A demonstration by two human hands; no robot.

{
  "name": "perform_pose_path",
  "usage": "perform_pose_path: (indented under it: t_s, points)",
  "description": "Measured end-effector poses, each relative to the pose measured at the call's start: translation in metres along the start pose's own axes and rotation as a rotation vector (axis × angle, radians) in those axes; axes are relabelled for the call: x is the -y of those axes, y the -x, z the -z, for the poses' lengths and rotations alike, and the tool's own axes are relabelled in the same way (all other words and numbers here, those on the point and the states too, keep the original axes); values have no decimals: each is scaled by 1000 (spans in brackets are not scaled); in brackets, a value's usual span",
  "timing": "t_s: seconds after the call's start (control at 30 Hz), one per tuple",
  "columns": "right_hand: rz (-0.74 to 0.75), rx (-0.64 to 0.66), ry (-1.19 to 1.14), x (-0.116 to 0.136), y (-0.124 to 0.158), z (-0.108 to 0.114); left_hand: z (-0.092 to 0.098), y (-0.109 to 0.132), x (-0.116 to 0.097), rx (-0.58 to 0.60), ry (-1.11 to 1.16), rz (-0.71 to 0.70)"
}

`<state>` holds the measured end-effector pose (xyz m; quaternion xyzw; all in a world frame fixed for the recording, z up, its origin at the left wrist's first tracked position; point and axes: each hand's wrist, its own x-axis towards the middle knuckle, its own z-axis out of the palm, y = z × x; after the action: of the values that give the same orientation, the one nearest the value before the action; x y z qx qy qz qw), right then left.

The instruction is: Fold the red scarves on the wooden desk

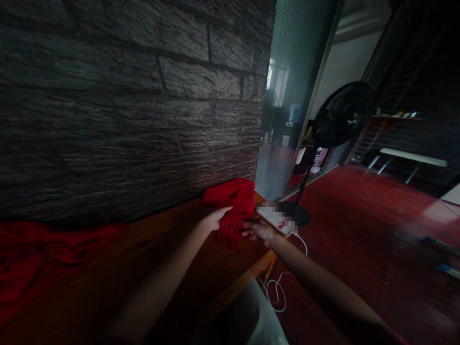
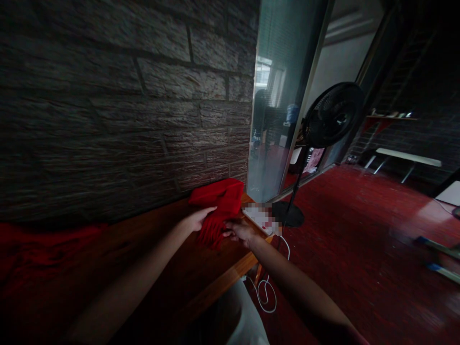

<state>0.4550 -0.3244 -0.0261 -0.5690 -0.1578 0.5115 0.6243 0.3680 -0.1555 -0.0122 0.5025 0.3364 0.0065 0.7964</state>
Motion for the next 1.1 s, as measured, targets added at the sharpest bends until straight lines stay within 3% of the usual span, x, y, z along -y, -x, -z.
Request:
perform_pose_path:
  t_s: [0.07,0.13,0.27,0.43,0.6,0.8,0.97,1.1]
  points:
    - [98,-20,166,-2,4,6,-1,5,1,58,31,84]
    - [185,-77,236,-2,8,11,-2,7,0,45,27,111]
    - [253,-153,58,0,10,10,-5,13,-3,8,-22,86]
    - [69,-203,-361,9,1,-6,-2,28,-4,77,-38,-16]
    - [-74,-144,-482,17,-10,-10,4,41,-2,8,-54,-100]
    - [-194,-7,-385,11,-11,-6,5,47,4,-25,-116,-81]
    - [-165,85,-92,6,-3,0,10,47,12,34,-253,-67]
    - [-168,161,87,2,2,3,23,41,21,-17,-543,-212]
